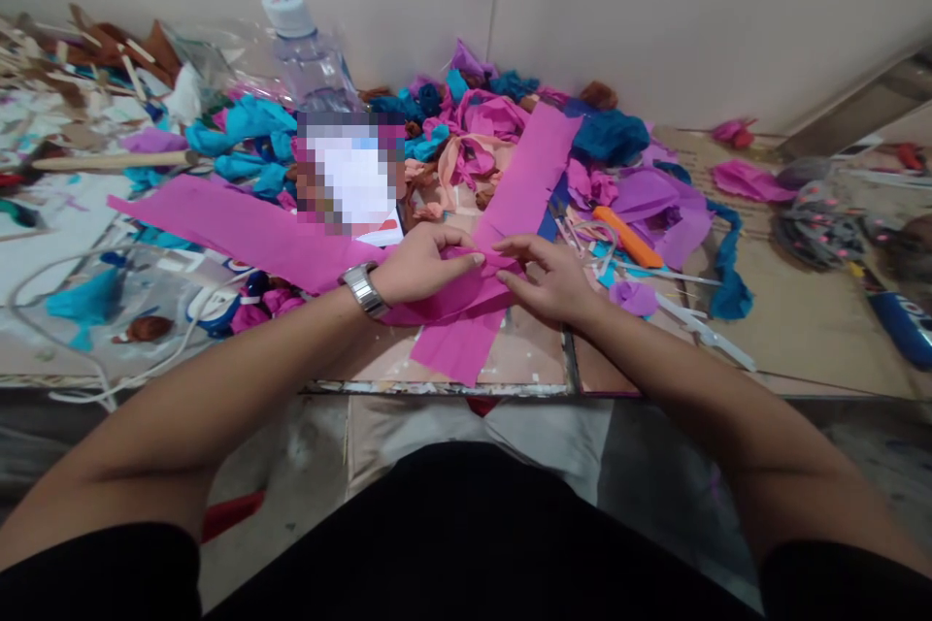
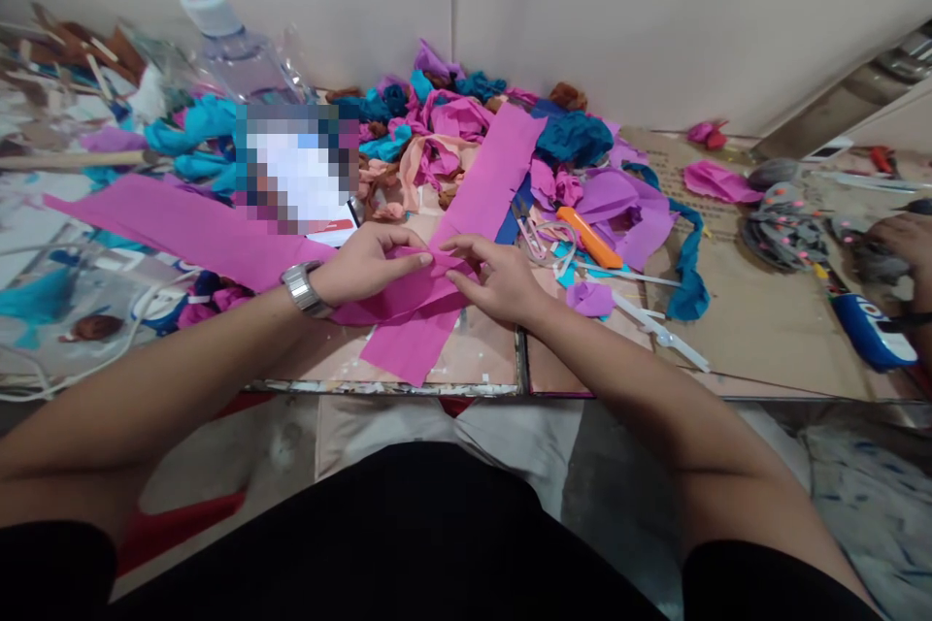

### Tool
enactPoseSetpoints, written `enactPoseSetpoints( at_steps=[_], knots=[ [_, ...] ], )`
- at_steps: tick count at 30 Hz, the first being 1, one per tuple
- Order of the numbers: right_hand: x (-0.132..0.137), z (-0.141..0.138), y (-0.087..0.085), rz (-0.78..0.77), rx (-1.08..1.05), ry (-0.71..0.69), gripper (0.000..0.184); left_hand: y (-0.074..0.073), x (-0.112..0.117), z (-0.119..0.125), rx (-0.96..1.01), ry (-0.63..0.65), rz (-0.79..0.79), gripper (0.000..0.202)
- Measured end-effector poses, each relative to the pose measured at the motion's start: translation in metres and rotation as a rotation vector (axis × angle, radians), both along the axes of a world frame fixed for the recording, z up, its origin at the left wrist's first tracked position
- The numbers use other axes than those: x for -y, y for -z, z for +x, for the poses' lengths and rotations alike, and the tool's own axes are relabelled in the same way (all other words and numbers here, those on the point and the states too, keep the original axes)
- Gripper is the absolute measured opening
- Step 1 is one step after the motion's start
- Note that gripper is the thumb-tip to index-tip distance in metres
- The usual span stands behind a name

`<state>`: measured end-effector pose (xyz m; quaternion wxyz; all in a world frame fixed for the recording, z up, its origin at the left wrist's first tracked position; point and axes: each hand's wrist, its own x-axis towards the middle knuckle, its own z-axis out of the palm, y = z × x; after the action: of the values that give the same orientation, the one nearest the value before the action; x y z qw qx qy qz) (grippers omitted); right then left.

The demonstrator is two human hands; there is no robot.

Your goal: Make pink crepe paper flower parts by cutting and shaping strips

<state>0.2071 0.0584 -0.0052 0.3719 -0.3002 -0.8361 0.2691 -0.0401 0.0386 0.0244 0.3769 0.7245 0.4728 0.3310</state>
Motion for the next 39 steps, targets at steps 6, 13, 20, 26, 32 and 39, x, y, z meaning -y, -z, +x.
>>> enactPoseSetpoints(
  at_steps=[6, 13, 20, 26, 32, 39],
  knots=[
    [0.003, -0.001, 0.001, 0.092, -0.011, -0.013, 0.024, -0.002, 0.003, 0.002, -0.024, 0.014, 0.018, 0.031],
    [0.004, -0.002, -0.001, 0.111, 0.006, -0.028, 0.027, -0.002, 0.005, 0.004, -0.008, 0.026, 0.015, 0.028],
    [0.003, -0.003, -0.003, 0.136, 0.026, -0.018, 0.027, 0.000, 0.002, 0.001, -0.019, 0.001, 0.043, 0.028],
    [0.002, -0.005, -0.007, 0.166, 0.002, -0.093, 0.017, 0.000, 0.002, 0.001, -0.015, 0.010, 0.088, 0.028],
    [-0.002, -0.004, -0.007, 0.044, -0.068, -0.015, 0.016, 0.001, 0.001, -0.002, -0.096, -0.035, 0.145, 0.039],
    [-0.011, -0.004, 0.001, -0.029, -0.043, 0.084, 0.020, -0.007, 0.007, -0.009, -0.568, -0.177, 0.369, 0.048]
  ],
)
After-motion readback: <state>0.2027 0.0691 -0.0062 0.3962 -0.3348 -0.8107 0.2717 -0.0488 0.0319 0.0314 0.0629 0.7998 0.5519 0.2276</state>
